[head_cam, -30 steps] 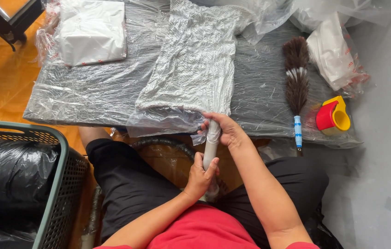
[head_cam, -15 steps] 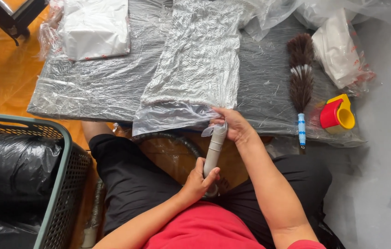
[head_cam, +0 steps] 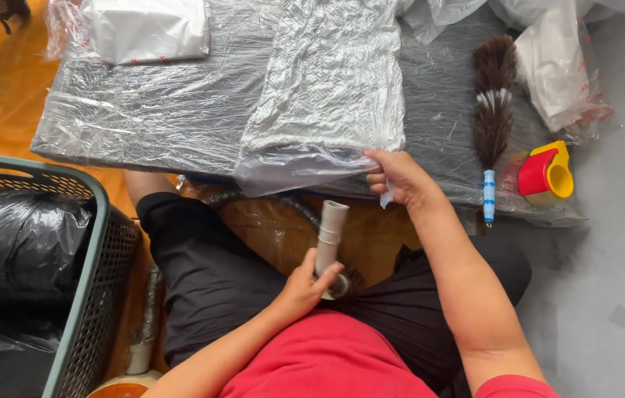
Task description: Rolling a foam cushion, securing it with tape, and placing it into a black plastic bag.
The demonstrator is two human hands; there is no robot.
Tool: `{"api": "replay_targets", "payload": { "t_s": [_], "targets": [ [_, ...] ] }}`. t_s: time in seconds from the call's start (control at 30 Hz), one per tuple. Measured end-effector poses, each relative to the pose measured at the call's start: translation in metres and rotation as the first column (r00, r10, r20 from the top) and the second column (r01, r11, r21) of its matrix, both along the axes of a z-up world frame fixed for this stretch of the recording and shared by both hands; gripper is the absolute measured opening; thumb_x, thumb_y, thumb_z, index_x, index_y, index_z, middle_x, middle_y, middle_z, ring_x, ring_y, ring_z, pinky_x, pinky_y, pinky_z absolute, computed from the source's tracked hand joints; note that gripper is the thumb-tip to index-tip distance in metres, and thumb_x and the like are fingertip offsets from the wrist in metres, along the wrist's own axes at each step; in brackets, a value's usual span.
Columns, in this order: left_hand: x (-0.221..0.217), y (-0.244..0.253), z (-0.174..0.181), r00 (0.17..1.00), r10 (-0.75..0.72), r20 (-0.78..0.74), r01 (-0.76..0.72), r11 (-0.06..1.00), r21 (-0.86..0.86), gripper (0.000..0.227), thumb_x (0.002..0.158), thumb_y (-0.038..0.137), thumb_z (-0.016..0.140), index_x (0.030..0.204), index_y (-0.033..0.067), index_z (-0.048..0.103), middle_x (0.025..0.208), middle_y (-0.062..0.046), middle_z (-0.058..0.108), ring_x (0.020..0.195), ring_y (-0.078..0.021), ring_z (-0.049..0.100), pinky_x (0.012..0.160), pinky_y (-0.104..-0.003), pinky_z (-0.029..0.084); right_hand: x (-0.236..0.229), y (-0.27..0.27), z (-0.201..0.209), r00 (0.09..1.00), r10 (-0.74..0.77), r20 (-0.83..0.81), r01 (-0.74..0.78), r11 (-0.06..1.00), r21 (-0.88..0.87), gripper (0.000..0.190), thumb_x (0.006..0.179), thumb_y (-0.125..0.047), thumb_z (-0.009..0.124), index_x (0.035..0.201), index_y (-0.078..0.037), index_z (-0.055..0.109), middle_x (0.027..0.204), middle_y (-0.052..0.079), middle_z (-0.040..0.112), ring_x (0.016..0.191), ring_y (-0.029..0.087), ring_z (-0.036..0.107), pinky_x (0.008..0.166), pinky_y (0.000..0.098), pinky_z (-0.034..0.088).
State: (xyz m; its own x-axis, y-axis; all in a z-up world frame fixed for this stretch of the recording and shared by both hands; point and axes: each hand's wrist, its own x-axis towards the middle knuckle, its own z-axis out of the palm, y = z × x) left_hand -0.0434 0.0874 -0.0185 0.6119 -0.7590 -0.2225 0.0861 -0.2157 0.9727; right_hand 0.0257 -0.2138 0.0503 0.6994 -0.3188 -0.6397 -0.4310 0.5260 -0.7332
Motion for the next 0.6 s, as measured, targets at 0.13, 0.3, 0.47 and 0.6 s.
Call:
{"api": "replay_targets", "payload": {
  "t_s": [0.13,0.3,0.47,0.6],
  "targets": [
    [0.007,0.024,-0.006,0.974,0.191,-0.121,-0.187,0.981,0.048,0.033,0.097,0.034,0.058,0.118,0.0085,0.062,0.101,-0.005,0.077,0.081,-0.0156,0.068,0.079,-0.028,0.054,-0.008,0.006,-0.009,0.977,0.071,-0.201,-0.137,0.932,-0.334,0.032,0.098,-0.027,0.068,0.095,0.004,0.063,0.076,0.008,0.056,0.059,0.011,0.048,0.045,0.0236,0.041],
    [0.016,0.035,-0.027,0.881,0.325,-0.343,-0.334,0.942,0.034,0.041,0.1,0.036,0.049,0.124,0.0032,0.052,0.117,-0.012,0.076,0.1,-0.0219,0.073,0.091,-0.033,0.058,-0.019,0.0,0.007,0.982,0.186,-0.045,-0.19,0.973,-0.131,0.016,0.086,-0.013,0.069,0.093,0.0,0.064,0.063,0.002,0.051,0.052,0.006,0.041,0.05,0.0223,0.037],
    [0.03,0.019,-0.038,0.568,0.504,-0.651,-0.522,0.832,0.188,0.051,0.103,0.038,0.043,0.134,-0.0018,0.044,0.122,-0.023,0.071,0.104,-0.0304,0.07,0.092,-0.04,0.058,-0.021,-0.004,-0.007,0.929,0.31,-0.2,-0.369,0.749,-0.551,0.026,0.083,-0.013,0.058,0.098,0.004,0.07,0.083,0.012,0.066,0.073,0.017,0.057,0.063,0.0278,0.046],
    [0.042,-0.012,-0.015,0.501,0.501,-0.706,-0.541,0.818,0.196,0.071,0.104,0.045,0.043,0.143,-0.012,0.024,0.143,-0.035,0.034,0.12,-0.0494,0.053,0.1,-0.055,0.051,-0.012,-0.02,-0.03,0.705,0.255,-0.662,-0.703,0.127,-0.7,0.047,0.091,-0.031,0.049,0.101,0.009,0.071,0.099,0.025,0.073,0.094,0.039,0.068,0.085,0.0491,0.054]
  ]
}}
